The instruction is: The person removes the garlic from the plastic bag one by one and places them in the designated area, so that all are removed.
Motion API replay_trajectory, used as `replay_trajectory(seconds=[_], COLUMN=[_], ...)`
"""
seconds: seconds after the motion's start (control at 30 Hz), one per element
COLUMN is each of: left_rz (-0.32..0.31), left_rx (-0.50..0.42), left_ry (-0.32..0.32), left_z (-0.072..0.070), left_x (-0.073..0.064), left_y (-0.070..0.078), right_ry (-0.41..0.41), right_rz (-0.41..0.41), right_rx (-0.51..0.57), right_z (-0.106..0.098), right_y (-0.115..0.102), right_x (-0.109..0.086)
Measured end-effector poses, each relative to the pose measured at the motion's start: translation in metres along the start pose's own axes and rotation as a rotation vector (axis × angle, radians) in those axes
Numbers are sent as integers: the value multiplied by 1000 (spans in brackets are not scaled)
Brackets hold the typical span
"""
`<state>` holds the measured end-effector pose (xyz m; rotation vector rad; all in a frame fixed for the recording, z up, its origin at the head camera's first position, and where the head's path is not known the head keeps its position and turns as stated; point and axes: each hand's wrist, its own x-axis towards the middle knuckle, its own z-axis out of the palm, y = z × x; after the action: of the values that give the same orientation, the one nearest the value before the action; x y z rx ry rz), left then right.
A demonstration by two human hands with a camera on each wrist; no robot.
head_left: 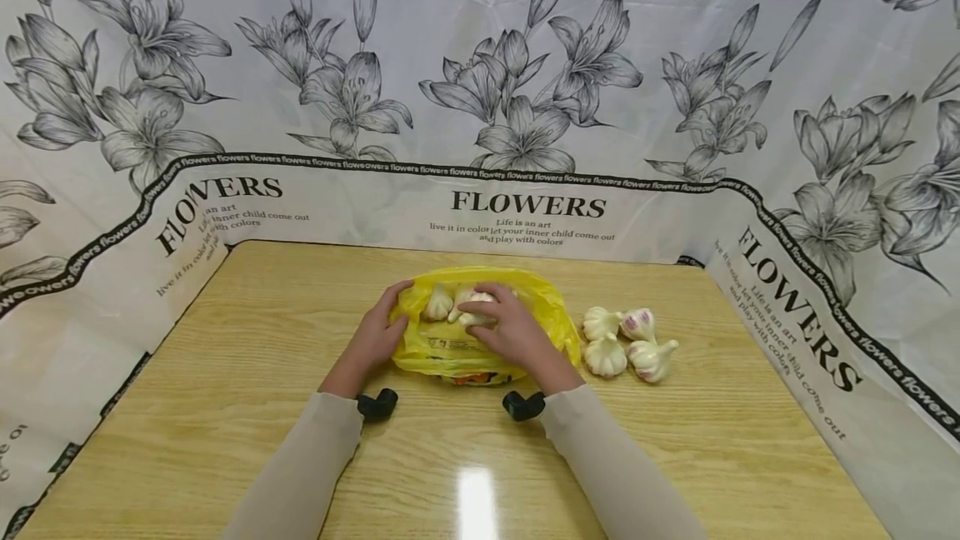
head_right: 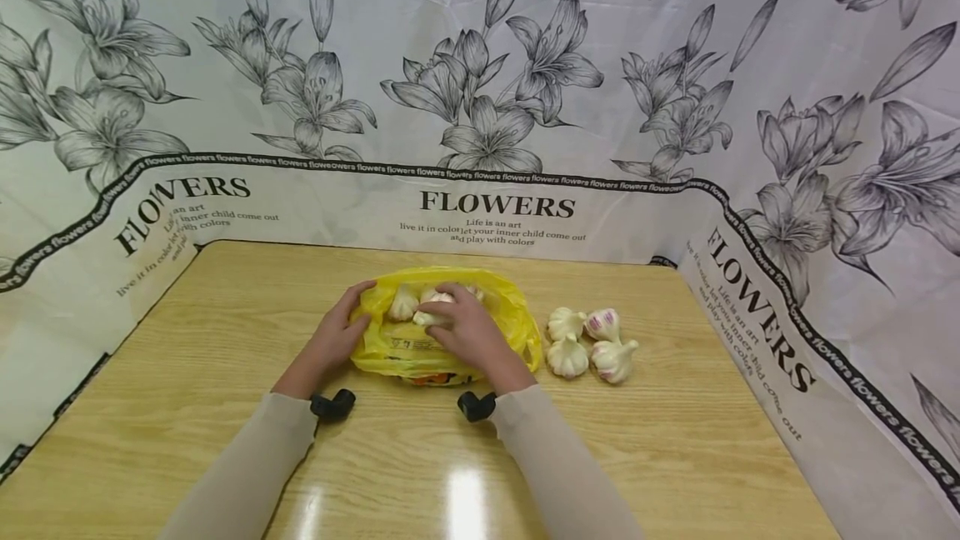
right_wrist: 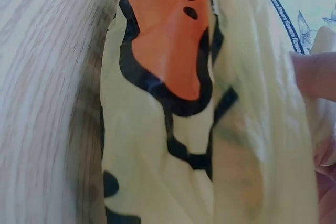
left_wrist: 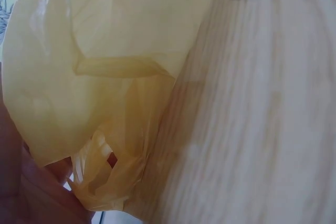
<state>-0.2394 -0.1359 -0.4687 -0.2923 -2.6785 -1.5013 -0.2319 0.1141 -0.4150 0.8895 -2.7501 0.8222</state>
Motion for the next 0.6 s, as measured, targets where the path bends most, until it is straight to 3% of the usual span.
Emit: replay_trajectory(seconds=[0.37,0.6], left_rz=[1,7], left_rx=[-3,-1], left_ry=[-8,-5], left_z=[0,1], left_x=[1,0], left_y=[-1,-2], right_ry=[83,137], right_rz=[-31,2], right_rx=[57,132], right_z=[-10,-14], right_y=[6,8], right_x=[-15,-25])
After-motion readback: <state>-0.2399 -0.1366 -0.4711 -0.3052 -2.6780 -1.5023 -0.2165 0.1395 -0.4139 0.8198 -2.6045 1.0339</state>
